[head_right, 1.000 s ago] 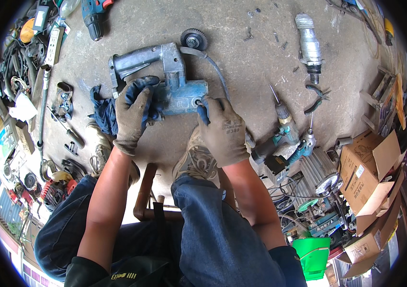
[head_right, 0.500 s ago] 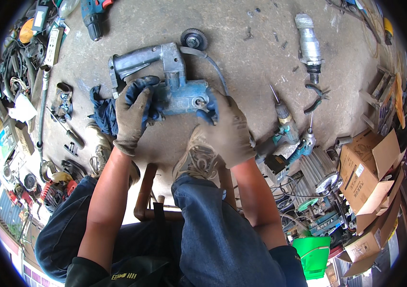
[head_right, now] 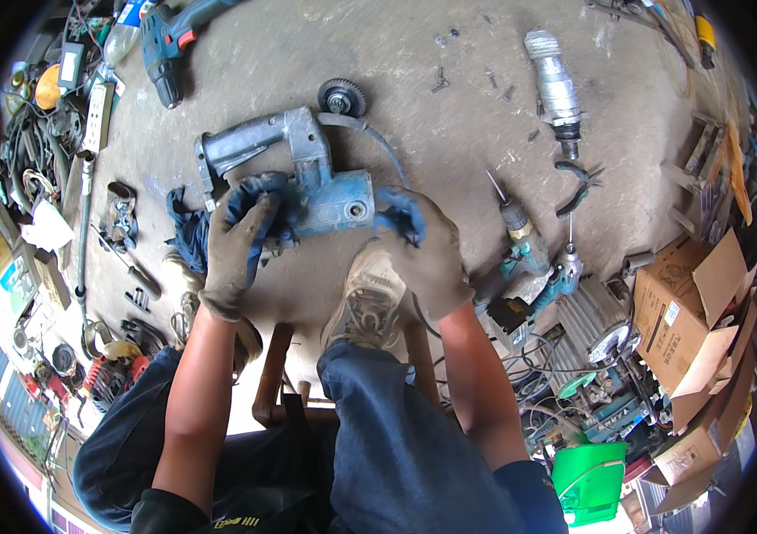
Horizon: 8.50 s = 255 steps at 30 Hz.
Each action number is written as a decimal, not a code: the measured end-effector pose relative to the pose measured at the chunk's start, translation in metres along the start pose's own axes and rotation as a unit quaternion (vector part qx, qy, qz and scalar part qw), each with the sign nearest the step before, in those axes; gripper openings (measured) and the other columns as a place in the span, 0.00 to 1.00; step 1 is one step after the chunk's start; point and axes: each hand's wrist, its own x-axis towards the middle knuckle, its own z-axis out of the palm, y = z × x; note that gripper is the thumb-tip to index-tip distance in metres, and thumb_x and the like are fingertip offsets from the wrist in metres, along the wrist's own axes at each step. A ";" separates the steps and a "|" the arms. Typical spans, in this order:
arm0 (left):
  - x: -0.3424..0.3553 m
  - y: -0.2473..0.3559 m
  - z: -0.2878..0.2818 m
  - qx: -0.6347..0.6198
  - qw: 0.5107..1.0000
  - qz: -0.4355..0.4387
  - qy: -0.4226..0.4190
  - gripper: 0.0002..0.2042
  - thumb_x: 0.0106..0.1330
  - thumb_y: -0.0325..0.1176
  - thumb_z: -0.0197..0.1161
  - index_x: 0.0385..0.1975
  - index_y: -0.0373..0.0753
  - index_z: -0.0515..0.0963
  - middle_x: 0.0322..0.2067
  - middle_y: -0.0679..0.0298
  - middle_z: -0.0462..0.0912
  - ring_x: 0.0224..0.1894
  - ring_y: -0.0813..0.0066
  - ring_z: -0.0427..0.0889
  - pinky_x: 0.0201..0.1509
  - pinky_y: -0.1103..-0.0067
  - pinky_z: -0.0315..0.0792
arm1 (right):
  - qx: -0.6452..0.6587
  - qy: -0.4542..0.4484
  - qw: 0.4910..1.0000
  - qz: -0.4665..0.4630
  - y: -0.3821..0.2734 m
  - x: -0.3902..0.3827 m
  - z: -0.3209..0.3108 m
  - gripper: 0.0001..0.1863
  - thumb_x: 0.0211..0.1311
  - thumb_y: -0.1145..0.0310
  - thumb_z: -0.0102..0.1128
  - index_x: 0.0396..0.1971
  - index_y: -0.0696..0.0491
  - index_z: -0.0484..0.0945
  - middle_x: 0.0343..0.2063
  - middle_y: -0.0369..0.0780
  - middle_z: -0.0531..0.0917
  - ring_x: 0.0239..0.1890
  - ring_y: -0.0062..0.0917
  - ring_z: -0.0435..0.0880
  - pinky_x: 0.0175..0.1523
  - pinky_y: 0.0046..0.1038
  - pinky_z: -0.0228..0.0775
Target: The person disassembles a blue power tool using a cordless drill and a screwdriver, removes screws, and wipes internal components with a blue cloth. The person then reassembles the tool and cleans a separate cylindrical metal part.
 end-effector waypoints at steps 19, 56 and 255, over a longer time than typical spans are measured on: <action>0.013 -0.014 0.008 -0.052 0.988 0.004 -0.147 0.12 0.77 0.27 0.54 0.55 0.33 0.75 0.44 0.61 0.84 0.43 0.74 0.85 0.45 0.78 0.82 | -0.513 0.164 0.829 -0.151 -0.032 0.234 -0.063 0.22 0.64 0.66 0.58 0.59 0.48 0.77 0.52 0.47 0.83 0.55 0.41 0.82 0.59 0.40 0.75; 0.016 -0.018 0.047 0.447 0.880 0.161 -0.020 0.17 0.57 0.35 0.72 0.45 0.40 0.80 0.38 0.50 0.85 0.41 0.48 0.84 0.45 0.62 0.76 | -0.085 -0.015 0.987 -0.138 0.010 0.014 0.023 0.12 0.58 0.77 0.63 0.43 0.55 0.78 0.41 0.49 0.82 0.45 0.46 0.83 0.47 0.39 0.77; -0.003 0.001 0.051 0.525 0.842 0.115 -0.054 0.24 0.56 0.38 0.71 0.55 0.47 0.78 0.51 0.56 0.80 0.54 0.55 0.83 0.57 0.62 0.76 | -0.608 -0.236 0.688 -0.318 -0.186 -0.034 -0.031 0.29 0.57 0.57 0.63 0.55 0.59 0.77 0.30 0.43 0.79 0.30 0.33 0.83 0.37 0.33 0.74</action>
